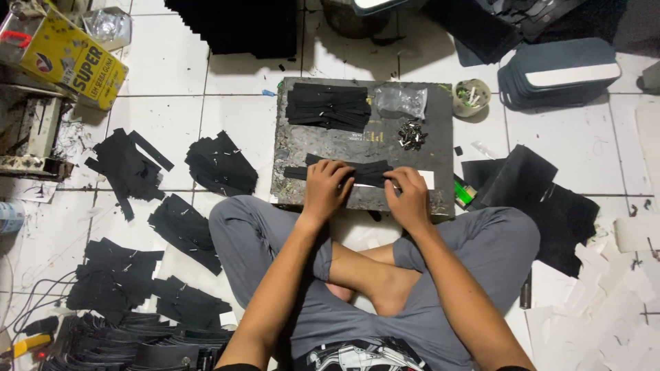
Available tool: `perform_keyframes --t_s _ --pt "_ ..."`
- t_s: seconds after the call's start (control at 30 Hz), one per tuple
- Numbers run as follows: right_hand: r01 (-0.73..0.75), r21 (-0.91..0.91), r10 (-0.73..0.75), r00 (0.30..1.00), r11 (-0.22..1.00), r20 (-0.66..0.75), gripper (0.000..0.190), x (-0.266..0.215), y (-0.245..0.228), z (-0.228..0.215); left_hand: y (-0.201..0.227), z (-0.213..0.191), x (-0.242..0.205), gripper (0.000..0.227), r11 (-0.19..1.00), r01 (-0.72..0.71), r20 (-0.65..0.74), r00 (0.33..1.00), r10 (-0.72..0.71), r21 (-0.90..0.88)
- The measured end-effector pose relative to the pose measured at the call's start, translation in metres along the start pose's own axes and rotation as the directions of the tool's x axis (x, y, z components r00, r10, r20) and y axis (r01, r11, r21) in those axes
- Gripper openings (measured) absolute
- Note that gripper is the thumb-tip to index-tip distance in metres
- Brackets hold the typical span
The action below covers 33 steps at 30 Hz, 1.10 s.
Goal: Assembling zipper sliders onto zipper tapes by hand
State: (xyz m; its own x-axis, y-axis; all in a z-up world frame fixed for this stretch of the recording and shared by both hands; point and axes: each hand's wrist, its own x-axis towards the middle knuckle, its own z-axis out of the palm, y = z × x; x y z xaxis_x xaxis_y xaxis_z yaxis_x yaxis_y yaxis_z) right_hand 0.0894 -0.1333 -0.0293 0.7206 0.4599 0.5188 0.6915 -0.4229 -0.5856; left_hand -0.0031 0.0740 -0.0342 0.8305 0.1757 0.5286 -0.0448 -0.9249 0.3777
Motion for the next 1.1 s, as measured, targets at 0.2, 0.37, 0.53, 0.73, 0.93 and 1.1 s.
perform_keyframes --t_s 0.2,0.37,0.53,0.73,0.93,1.1 --pt "-0.195 0.261 0.21 0.977 0.946 -0.031 0.012 0.005 0.001 -0.014 0.011 -0.013 0.006 0.005 0.998 -0.056 -0.165 0.985 0.049 -0.039" --pt "-0.258 0.286 0.275 0.961 0.923 -0.02 0.012 0.006 0.002 -0.014 0.016 -0.014 0.006 0.013 0.99 -0.131 -0.15 0.979 0.138 0.054" --pt "-0.29 0.305 0.304 0.953 0.907 0.002 0.013 0.005 0.007 -0.014 0.016 -0.01 0.003 0.02 0.992 -0.113 -0.09 0.989 0.117 0.05" --pt "-0.326 0.388 0.349 0.937 0.862 0.012 0.012 0.004 0.007 -0.018 0.019 -0.006 0.001 0.017 0.98 -0.129 -0.12 0.982 0.148 0.152" --pt "-0.342 0.478 0.318 0.939 0.809 0.134 0.014 0.0 0.007 -0.019 0.043 -0.017 0.013 0.017 0.976 -0.081 -0.201 0.979 0.04 -0.2" --pt "-0.421 0.656 0.326 0.906 0.626 0.27 0.021 0.002 -0.013 -0.019 0.058 0.001 0.017 0.015 0.615 0.34 0.073 0.906 -0.416 -0.711"
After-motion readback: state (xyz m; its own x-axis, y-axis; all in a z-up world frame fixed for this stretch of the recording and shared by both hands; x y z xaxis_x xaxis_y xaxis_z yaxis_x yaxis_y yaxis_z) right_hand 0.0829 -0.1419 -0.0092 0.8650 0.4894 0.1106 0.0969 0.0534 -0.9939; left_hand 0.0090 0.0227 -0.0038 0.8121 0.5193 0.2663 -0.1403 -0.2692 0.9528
